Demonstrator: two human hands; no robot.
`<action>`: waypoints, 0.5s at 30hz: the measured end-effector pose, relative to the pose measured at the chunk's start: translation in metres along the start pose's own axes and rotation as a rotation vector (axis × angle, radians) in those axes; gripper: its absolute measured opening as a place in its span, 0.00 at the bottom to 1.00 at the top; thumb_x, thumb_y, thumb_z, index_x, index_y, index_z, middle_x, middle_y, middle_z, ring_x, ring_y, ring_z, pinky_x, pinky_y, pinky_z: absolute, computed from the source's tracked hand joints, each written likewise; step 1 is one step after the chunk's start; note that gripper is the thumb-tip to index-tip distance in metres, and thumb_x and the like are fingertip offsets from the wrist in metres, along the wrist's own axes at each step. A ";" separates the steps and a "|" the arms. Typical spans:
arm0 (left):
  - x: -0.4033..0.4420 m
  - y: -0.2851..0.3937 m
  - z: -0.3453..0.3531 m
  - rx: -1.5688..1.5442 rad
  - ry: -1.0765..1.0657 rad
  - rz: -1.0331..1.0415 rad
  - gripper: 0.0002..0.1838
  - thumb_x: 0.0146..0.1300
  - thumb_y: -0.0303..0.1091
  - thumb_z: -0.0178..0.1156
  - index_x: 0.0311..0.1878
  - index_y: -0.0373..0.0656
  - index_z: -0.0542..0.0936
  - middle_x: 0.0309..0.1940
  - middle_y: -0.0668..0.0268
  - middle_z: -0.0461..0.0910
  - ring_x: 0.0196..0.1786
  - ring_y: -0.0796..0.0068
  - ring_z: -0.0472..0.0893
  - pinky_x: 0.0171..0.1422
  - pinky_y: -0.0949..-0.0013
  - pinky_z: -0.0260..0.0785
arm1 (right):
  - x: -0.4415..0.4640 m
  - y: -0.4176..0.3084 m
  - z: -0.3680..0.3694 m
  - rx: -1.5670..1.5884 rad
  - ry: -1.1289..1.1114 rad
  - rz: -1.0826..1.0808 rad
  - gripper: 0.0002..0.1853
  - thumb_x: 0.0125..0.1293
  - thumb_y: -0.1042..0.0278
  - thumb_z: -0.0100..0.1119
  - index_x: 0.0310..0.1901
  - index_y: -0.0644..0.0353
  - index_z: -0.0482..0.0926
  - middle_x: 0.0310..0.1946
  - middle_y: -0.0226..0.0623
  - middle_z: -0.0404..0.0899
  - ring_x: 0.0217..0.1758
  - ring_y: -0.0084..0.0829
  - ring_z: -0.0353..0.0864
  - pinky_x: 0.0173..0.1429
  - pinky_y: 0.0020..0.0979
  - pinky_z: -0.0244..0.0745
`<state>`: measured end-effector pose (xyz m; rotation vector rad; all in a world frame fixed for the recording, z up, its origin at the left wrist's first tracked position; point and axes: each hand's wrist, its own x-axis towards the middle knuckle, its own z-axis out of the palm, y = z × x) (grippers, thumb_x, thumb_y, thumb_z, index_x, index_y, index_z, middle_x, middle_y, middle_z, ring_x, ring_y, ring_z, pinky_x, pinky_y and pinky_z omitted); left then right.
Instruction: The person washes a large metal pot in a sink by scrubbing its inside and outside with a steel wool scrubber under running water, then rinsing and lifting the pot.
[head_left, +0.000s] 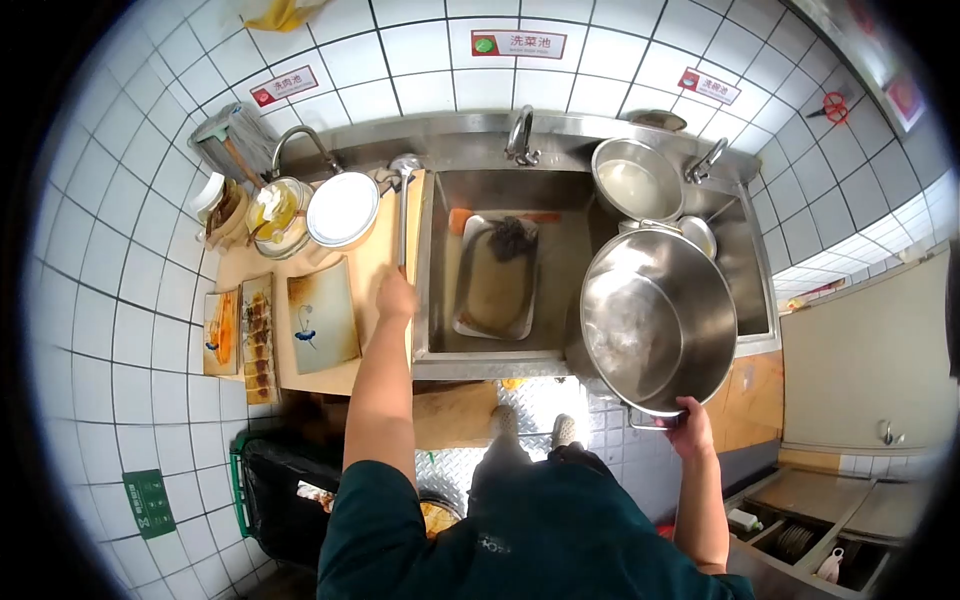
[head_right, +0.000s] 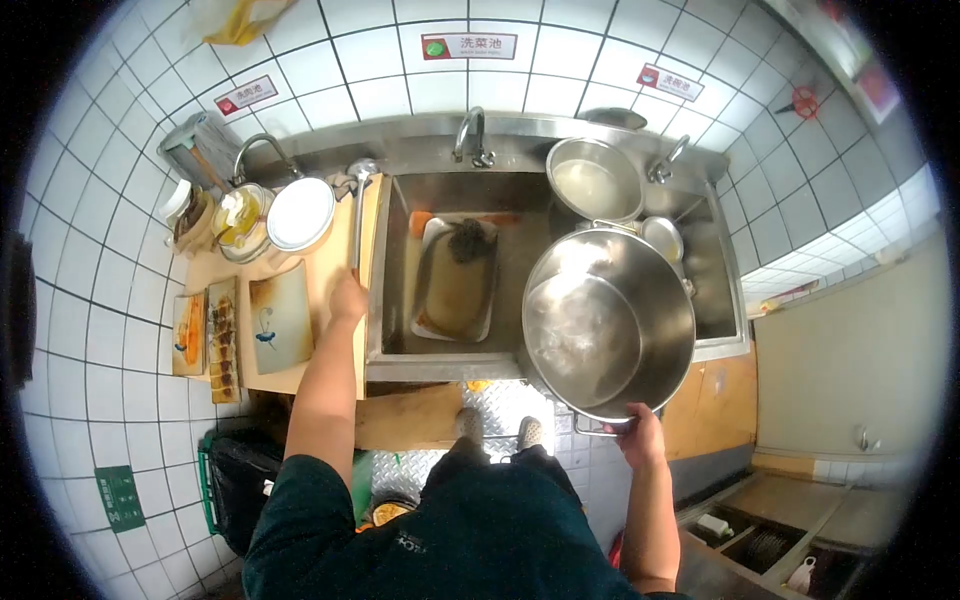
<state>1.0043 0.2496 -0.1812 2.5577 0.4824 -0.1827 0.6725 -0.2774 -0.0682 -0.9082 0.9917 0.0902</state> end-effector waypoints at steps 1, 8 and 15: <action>0.000 0.004 0.002 0.003 0.042 0.053 0.18 0.62 0.34 0.61 0.52 0.35 0.76 0.49 0.44 0.80 0.56 0.47 0.80 0.61 0.51 0.72 | 0.005 0.000 -0.008 0.020 -0.007 0.018 0.17 0.69 0.69 0.49 0.53 0.73 0.70 0.48 0.52 0.79 0.46 0.46 0.83 0.37 0.40 0.83; -0.138 0.027 0.020 -0.416 0.269 0.302 0.14 0.62 0.32 0.60 0.48 0.37 0.74 0.38 0.43 0.81 0.43 0.38 0.81 0.47 0.45 0.73 | 0.012 -0.009 -0.015 0.049 -0.089 0.157 0.16 0.65 0.73 0.47 0.54 0.66 0.71 0.49 0.45 0.79 0.50 0.42 0.82 0.43 0.41 0.84; -0.376 -0.018 0.064 -0.510 0.130 0.008 0.18 0.61 0.28 0.59 0.55 0.39 0.75 0.35 0.51 0.82 0.39 0.55 0.84 0.42 0.57 0.74 | 0.018 -0.009 -0.015 -0.009 -0.187 0.100 0.18 0.64 0.70 0.49 0.50 0.76 0.73 0.46 0.54 0.81 0.44 0.52 0.84 0.38 0.32 0.87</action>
